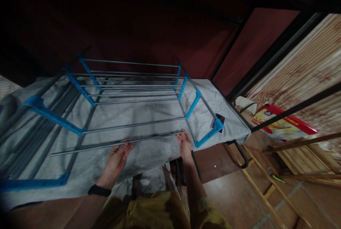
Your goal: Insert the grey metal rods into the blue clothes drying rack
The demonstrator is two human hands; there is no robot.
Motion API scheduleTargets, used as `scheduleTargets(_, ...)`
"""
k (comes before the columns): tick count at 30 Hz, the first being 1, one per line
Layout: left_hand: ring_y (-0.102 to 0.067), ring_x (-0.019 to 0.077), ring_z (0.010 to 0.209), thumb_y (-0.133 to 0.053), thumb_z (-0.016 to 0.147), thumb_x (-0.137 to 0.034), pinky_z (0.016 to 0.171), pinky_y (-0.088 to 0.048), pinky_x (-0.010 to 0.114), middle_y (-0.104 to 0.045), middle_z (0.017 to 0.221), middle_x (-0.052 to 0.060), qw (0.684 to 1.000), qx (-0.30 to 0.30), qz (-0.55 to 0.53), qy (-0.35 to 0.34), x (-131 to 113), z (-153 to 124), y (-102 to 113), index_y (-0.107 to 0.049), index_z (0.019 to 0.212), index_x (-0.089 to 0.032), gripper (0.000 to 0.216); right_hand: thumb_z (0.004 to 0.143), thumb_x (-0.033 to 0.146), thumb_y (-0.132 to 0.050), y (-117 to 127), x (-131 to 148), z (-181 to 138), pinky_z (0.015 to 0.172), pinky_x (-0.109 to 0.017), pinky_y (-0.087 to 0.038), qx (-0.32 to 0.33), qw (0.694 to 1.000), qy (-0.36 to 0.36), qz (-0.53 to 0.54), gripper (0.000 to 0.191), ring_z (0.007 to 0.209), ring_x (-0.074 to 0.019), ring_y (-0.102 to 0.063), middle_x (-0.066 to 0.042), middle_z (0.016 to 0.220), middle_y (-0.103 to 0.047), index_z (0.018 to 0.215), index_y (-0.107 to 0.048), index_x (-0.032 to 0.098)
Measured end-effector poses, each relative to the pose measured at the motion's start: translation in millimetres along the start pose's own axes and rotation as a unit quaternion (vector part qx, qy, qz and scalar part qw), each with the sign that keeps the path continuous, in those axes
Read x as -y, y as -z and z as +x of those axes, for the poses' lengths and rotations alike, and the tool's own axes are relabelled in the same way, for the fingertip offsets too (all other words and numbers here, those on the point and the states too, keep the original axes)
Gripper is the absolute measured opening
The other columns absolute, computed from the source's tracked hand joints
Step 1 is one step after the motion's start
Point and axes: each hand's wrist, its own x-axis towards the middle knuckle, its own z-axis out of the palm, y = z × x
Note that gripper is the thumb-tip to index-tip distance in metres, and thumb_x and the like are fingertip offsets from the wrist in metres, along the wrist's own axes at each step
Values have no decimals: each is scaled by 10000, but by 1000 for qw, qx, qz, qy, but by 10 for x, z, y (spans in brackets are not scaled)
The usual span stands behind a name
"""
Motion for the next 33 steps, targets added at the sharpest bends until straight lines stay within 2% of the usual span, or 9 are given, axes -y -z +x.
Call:
scheduleTargets(11, -854, 205, 825, -864, 793, -24, 901, -705, 328, -865, 869, 41, 1000, 0, 9, 11, 16, -73, -67, -761, 793, -191, 196, 672, 341, -1080, -44, 49, -17, 749, -258, -705, 1, 1000, -16, 6, 454, 714, -132, -765, 73, 820, -789, 852, -666, 296)
scheduleTargets(19, -877, 226, 860, -821, 868, 5, 874, -714, 338, -862, 890, 55, 999, 12, 12, 42, 24, -129, -100, -668, 738, -191, 281, 721, 372, -1073, -55, 62, -19, 729, -294, -716, 13, 1000, 2, -3, 466, 698, -144, -759, 74, 818, -777, 843, -630, 294)
scheduleTargets(24, -889, 266, 954, -827, 907, -32, 942, -716, 384, -876, 921, 122, 996, 26, 36, 74, 57, -166, -122, -691, 797, -186, 234, 742, 388, -1064, -32, 53, -15, 810, -296, -721, 25, 1000, 4, -11, 452, 764, -137, -779, 65, 850, -776, 844, -636, 282)
scheduleTargets(26, -888, 261, 957, -825, 915, -48, 927, -713, 368, -877, 926, 136, 996, 31, 41, 79, 66, -177, -131, -702, 809, -179, 209, 735, 393, -1068, -22, 51, -15, 822, -313, -726, 26, 1000, 4, -10, 463, 781, -150, -788, 57, 846, -775, 834, -629, 282)
scheduleTargets(29, -880, 237, 935, -801, 936, -73, 890, -707, 328, -874, 927, 132, 996, 31, 39, 75, 56, -179, -131, -726, 824, -179, 171, 708, 401, -1076, -11, 46, -10, 801, -311, -720, 12, 1000, 3, 0, 483, 753, -150, -777, 62, 821, -760, 821, -624, 275)
scheduleTargets(33, -867, 226, 924, -755, 960, -92, 909, -705, 332, -856, 909, 110, 998, 4, 31, 63, -12, -151, -90, -746, 860, -179, 133, 758, 439, -1049, 3, 35, -6, 808, -268, -698, -4, 1000, 14, 11, 475, 734, -121, -754, 87, 794, -726, 834, -607, 282)
